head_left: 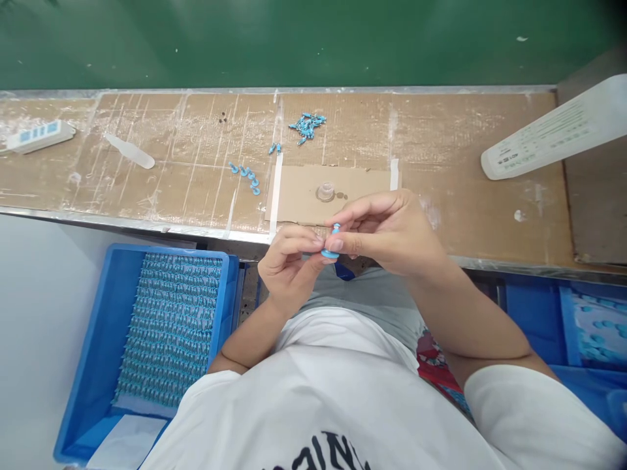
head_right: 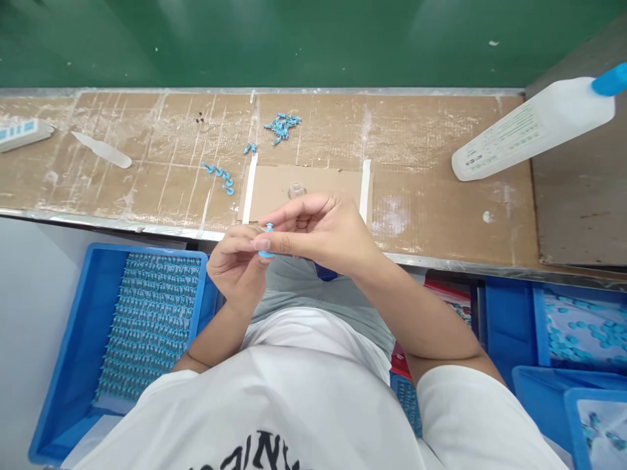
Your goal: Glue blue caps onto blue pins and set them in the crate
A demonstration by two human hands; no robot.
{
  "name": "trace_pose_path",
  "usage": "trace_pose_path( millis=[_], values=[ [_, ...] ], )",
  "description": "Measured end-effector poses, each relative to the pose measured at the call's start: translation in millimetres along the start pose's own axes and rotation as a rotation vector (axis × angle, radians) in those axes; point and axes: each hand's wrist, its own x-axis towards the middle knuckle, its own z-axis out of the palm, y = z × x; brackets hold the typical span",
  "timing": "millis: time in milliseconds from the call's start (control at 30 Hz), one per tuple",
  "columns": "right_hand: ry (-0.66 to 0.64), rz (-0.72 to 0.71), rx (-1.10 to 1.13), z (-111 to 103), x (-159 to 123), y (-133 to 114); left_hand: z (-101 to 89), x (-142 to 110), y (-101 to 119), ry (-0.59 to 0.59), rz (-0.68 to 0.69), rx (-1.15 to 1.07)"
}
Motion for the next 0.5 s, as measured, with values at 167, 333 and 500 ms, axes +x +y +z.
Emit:
trace_pose_path(
  millis=[167, 333, 500],
  values=[
    [-0.024, 0.031, -0.034, 1, -4, -5, -3.4, 3, 5, -0.081, 0.102, 0.045],
    [-0.045, 0.035, -0.094, 0, -4, -4, -6.4, 6, 14, -0.15, 0.106, 0.102],
    [-0.061, 0.03, -0.071, -1, -5, -2, -9.0, 8, 19, -0.218, 0.042, 0.114]
  ],
)
